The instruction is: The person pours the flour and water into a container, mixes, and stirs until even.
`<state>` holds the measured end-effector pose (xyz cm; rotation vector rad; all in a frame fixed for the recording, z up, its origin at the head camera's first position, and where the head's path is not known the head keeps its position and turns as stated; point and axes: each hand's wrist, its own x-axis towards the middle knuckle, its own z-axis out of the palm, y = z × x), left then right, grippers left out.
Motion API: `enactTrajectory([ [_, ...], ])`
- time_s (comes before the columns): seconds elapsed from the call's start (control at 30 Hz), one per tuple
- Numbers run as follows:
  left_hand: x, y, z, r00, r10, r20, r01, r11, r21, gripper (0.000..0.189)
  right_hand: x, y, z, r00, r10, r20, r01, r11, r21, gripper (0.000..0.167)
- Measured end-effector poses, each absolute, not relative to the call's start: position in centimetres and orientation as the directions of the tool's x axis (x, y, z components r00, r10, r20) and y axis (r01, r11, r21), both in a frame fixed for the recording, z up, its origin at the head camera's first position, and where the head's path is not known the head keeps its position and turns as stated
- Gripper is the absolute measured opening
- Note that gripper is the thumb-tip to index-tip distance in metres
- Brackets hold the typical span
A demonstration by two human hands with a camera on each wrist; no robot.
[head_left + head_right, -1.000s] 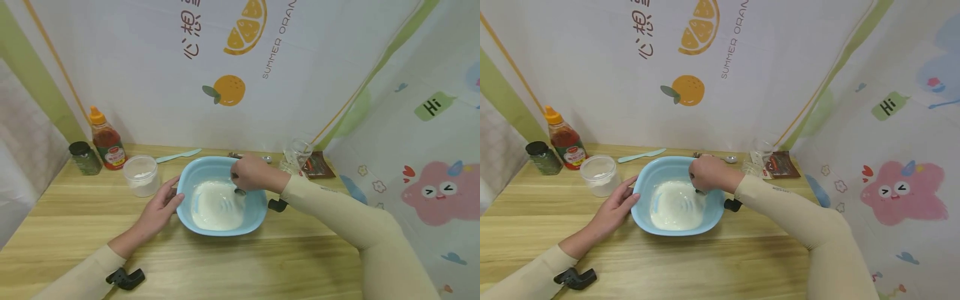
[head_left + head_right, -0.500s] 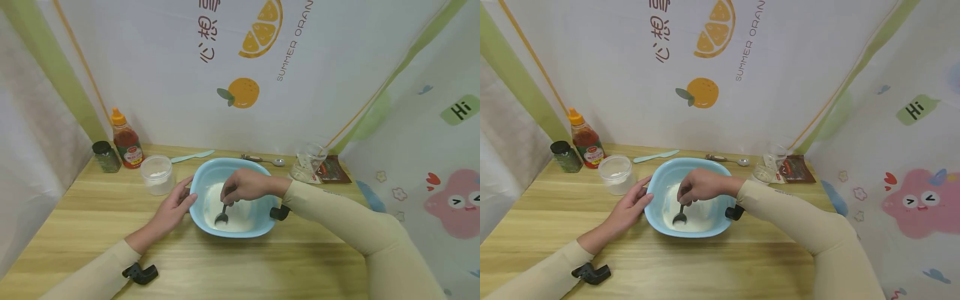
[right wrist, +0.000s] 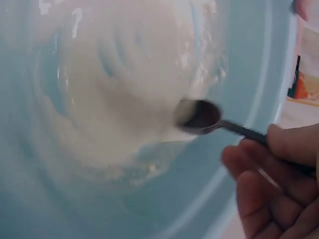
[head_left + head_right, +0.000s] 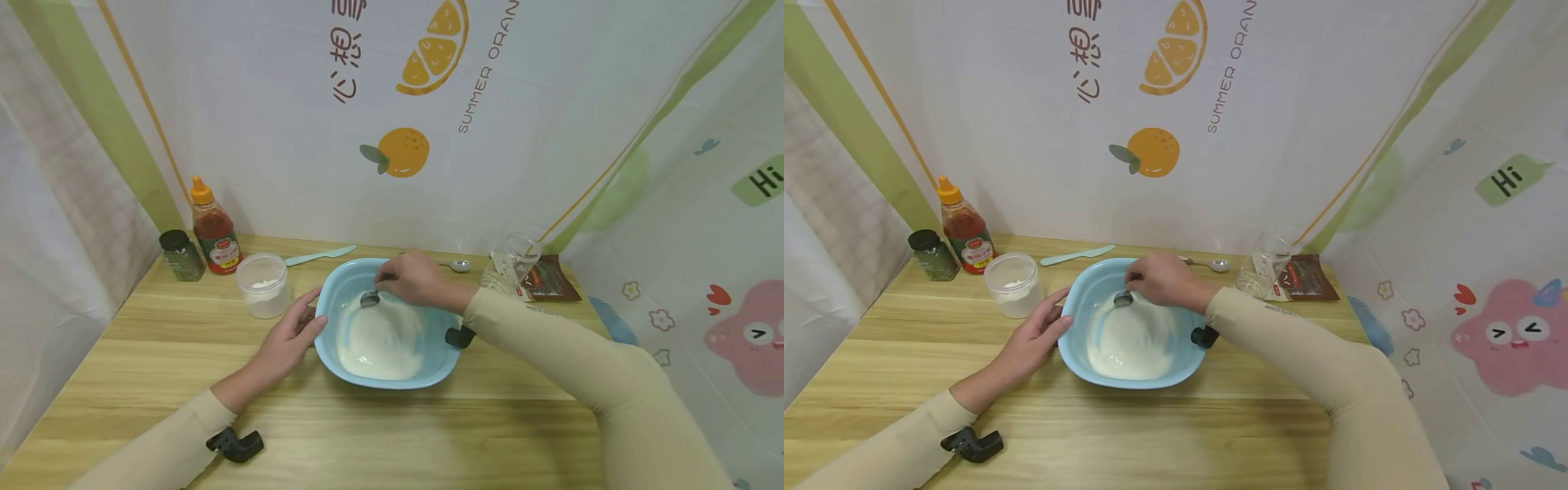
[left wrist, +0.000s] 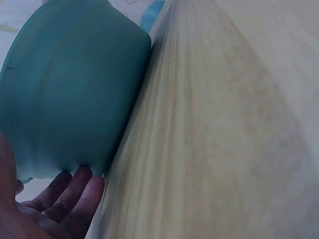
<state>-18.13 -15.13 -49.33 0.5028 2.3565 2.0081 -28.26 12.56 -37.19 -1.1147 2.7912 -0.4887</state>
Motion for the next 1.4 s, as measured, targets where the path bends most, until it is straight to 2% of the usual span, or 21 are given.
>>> enactTrajectory([
  [0.1, -18.2, -15.1, -49.3, -0.950, 0.241, 0.197, 0.234, 0.135, 0.963, 0.061, -28.3, 13.5, -36.8, -0.732, -0.680, 0.025, -0.664, 0.705, -0.251, 0.015],
  [0.23, -18.3, -15.0, -49.1, -0.950, 0.246, 0.191, 0.227, 0.127, 0.966, 0.061, -27.7, 14.8, -36.0, -0.736, -0.675, -0.050, -0.657, 0.731, -0.188, 0.019],
  [0.37, -18.3, -15.1, -49.0, -0.952, 0.247, 0.183, 0.220, 0.131, 0.967, 0.061, -27.0, 15.4, -35.1, -0.695, -0.698, -0.172, -0.676, 0.716, -0.176, 0.021],
  [0.43, -18.3, -15.2, -49.0, -0.954, 0.242, 0.179, 0.217, 0.140, 0.966, 0.061, -26.6, 15.3, -34.8, -0.645, -0.721, -0.252, -0.678, 0.693, -0.245, 0.019],
  [0.53, -18.2, -15.3, -49.0, -0.956, 0.236, 0.177, 0.216, 0.151, 0.965, 0.061, -26.2, 14.7, -34.7, -0.532, -0.768, -0.357, -0.644, 0.640, -0.419, 0.016],
  [0.63, -18.1, -15.3, -49.0, -0.955, 0.235, 0.181, 0.220, 0.152, 0.964, 0.061, -26.1, 13.7, -35.1, -0.448, -0.809, -0.381, -0.577, 0.587, -0.568, 0.010],
  [0.7, -18.1, -15.3, -49.1, -0.954, 0.236, 0.186, 0.223, 0.144, 0.964, 0.061, -26.1, 13.1, -35.5, -0.433, -0.826, -0.360, -0.552, 0.559, -0.618, 0.007],
  [0.8, -18.1, -15.3, -49.2, -0.952, 0.239, 0.190, 0.225, 0.129, 0.966, 0.060, -26.6, 12.4, -36.2, -0.475, -0.823, -0.311, -0.534, 0.551, -0.641, 0.007],
  [0.93, -18.1, -15.3, -49.4, -0.950, 0.243, 0.195, 0.228, 0.113, 0.967, 0.061, -27.3, 12.3, -36.8, -0.585, -0.781, -0.220, -0.542, 0.578, -0.610, 0.009],
  [1.03, -18.1, -15.2, -49.4, -0.949, 0.248, 0.197, 0.229, 0.110, 0.967, 0.061, -27.8, 12.7, -36.9, -0.666, -0.734, -0.134, -0.574, 0.619, -0.537, 0.011],
  [1.13, -18.2, -15.2, -49.4, -0.948, 0.251, 0.195, 0.229, 0.111, 0.967, 0.061, -28.0, 13.6, -36.8, -0.718, -0.692, -0.074, -0.605, 0.673, -0.426, 0.012],
  [1.27, -18.2, -15.1, -49.3, -0.949, 0.252, 0.187, 0.222, 0.118, 0.968, 0.061, -27.4, 14.7, -36.0, -0.734, -0.674, -0.083, -0.616, 0.712, -0.338, 0.012],
  [1.33, -18.2, -15.1, -49.3, -0.951, 0.251, 0.182, 0.218, 0.125, 0.968, 0.061, -27.0, 15.0, -35.6, -0.714, -0.690, -0.120, -0.622, 0.704, -0.342, 0.011],
  [1.4, -18.2, -15.1, -49.3, -0.952, 0.249, 0.178, 0.214, 0.126, 0.969, 0.061, -26.6, 15.0, -35.4, -0.667, -0.721, -0.186, -0.624, 0.678, -0.390, 0.011],
])
